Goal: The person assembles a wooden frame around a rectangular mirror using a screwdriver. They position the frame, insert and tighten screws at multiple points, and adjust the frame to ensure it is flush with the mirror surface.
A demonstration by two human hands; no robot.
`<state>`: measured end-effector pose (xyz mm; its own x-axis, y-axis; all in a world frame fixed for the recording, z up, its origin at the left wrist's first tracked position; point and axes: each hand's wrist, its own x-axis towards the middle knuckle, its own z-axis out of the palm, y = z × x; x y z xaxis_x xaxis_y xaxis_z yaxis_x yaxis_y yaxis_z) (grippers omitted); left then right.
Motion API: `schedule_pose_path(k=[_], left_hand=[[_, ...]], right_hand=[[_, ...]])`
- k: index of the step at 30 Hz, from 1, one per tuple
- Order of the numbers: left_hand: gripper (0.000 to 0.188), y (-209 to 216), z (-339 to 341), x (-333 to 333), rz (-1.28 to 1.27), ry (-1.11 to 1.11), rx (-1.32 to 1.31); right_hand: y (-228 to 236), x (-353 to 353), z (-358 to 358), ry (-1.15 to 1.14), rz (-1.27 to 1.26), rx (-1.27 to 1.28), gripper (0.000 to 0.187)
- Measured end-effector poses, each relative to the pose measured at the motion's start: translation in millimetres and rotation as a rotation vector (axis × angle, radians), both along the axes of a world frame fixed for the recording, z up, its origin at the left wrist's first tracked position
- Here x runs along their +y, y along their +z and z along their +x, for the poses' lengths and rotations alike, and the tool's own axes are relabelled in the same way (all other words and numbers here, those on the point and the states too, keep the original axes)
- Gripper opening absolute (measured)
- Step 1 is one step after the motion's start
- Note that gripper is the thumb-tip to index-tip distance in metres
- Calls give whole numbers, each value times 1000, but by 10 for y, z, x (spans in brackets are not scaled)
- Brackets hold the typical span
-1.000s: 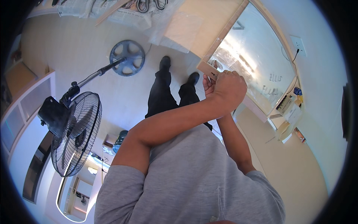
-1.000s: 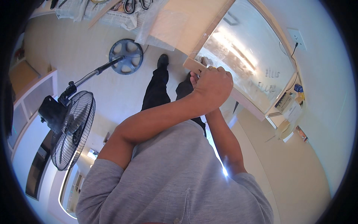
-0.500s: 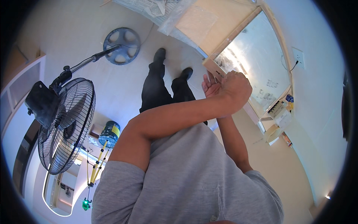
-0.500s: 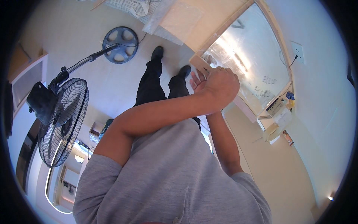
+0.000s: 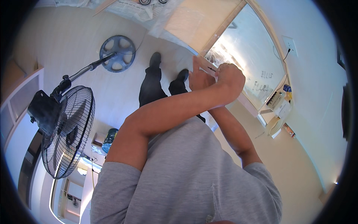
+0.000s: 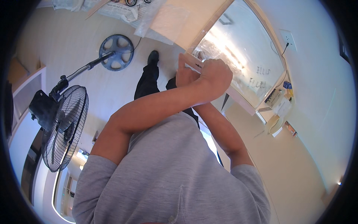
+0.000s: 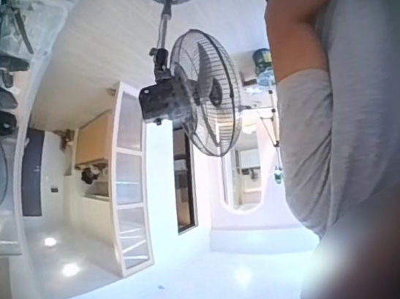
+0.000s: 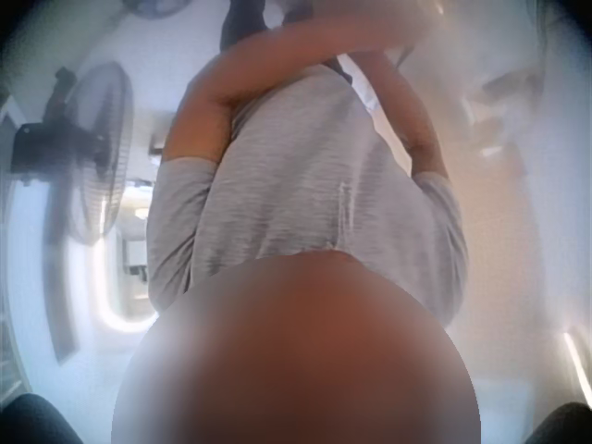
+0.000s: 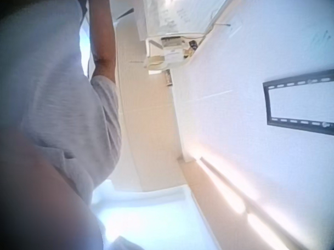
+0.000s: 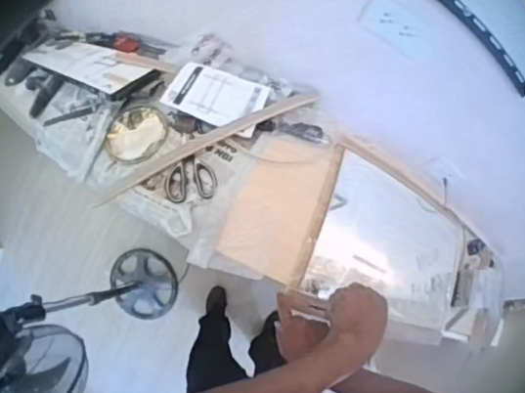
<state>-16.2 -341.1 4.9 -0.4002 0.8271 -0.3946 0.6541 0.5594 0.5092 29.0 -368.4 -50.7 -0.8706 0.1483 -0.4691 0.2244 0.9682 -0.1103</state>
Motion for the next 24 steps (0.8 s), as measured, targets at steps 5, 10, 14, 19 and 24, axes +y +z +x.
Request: schedule_pose_path(k=[5, 10, 14, 19, 24], left_hand=[[19, -66, -3, 38, 30, -5, -29], [13, -104, 23, 62, 3, 37, 20], [21, -151, 6, 101, 37, -6, -11], [23, -159, -15, 117, 37, -28, 10], [25, -126, -24, 136, 6, -35, -35]], right_hand=[[-138, 63, -1, 34, 7, 291, 38], [-82, 60, -89, -96, -46, 20, 31], [-95, 41, -76, -30, 61, 119, 30], [-137, 76, -42, 70, 25, 234, 34], [-16, 104, -25, 147, 72, 163, 38]])
